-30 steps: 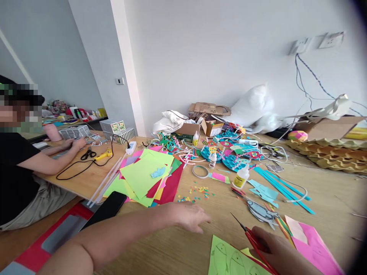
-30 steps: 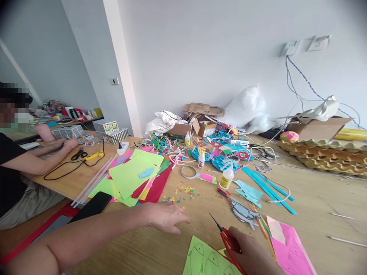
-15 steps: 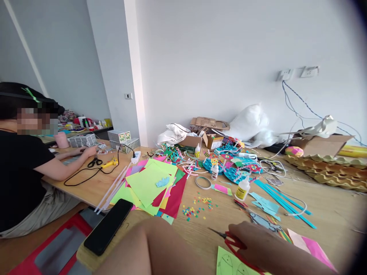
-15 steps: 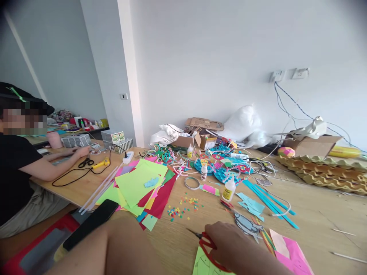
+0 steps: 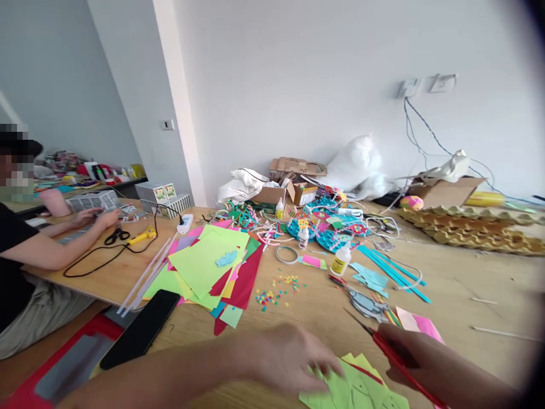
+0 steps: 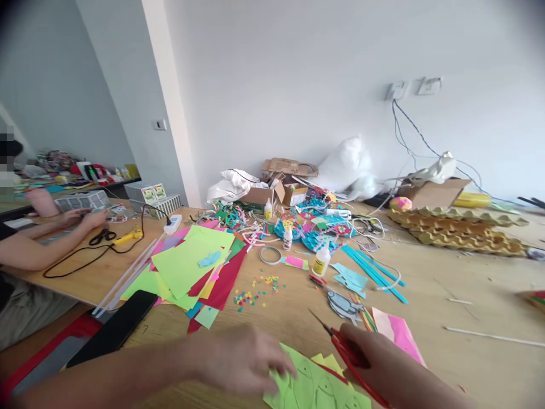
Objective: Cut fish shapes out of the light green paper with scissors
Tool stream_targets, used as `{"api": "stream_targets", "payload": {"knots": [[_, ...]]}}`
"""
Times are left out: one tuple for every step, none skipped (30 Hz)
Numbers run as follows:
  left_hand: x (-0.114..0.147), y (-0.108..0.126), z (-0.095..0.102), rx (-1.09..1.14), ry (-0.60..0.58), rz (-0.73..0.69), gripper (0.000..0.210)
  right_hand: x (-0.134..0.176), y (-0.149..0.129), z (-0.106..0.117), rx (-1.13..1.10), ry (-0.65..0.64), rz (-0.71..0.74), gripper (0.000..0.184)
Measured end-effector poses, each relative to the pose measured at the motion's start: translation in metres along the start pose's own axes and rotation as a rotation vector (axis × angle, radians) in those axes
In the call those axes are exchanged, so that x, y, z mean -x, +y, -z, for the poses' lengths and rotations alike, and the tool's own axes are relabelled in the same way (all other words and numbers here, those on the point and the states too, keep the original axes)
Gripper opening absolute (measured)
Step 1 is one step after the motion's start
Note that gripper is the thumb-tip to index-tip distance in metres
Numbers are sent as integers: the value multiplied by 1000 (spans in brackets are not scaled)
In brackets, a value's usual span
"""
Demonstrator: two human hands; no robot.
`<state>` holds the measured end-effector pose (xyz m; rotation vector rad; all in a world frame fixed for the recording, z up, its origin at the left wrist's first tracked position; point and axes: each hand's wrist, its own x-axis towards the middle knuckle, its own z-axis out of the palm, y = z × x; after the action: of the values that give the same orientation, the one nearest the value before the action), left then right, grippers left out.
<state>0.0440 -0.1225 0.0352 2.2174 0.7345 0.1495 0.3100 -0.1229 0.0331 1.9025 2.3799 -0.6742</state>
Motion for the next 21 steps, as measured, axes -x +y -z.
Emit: {"api": "stream_targets", "payload": {"knots": [[-3,-8,4,-28,11,62,27,-1,8,-5,-12,11,-36,13],[-8,-17,8,-75,32,144,27,-3,16,-11,-22,21,-56,13],[-14,-26,10,-130,66,198,30,-5,22,-18,-29,46,-61,12],[-21,-35,11,-181,65,218,33,-7,26,-26,-27,50,-69,12],[-28,-42,10,-214,41,215,35,-9,30,-33,-21,60,-80,12],[-35,-47,7,-219,30,212,38,-10,32,-39,-14,60,-100,12],[-41,-51,2,-224,27,214,41,-10,32,-45,-10,68,-102,13],[-47,-53,-3,-235,22,225,43,-10,32,-49,-10,78,-101,14],[-52,-54,-9,-271,18,233,41,-10,32,-53,-15,80,-100,15],[-55,-54,-14,-302,18,231,40,-9,31,-56,-23,80,-105,16],[-57,-54,-19,-320,16,226,40,-8,30,-59,-29,73,-118,17],[-59,-53,-23,-330,15,222,41,-7,29,-62,-30,66,-128,18],[-60,-53,-26,-332,18,218,40,-6,29,-65,-29,66,-133,19],[-60,-54,-28,-331,18,213,39,-5,30,-68,-25,68,-131,20],[-60,-54,-30,-327,14,205,35,-5,31,-71,-21,74,-124,21],[-61,-55,-31,-322,7,202,31,-5,32,-75,-21,84,-116,22],[-61,-57,-33,-316,-3,204,27,-5,35,-79,-25,87,-113,23],[-61,-58,-34,-309,-14,211,22,-5,37,-84,-32,95,-115,24],[-61,-59,-36,-302,-21,222,20,-5,39,-88,-41,103,-118,25],[-61,-60,-37,-297,-19,231,18,-5,42,-91,-49,113,-118,24],[-61,-61,-39,-292,-5,232,18,-6,44,-95,-55,124,-117,24]]}}
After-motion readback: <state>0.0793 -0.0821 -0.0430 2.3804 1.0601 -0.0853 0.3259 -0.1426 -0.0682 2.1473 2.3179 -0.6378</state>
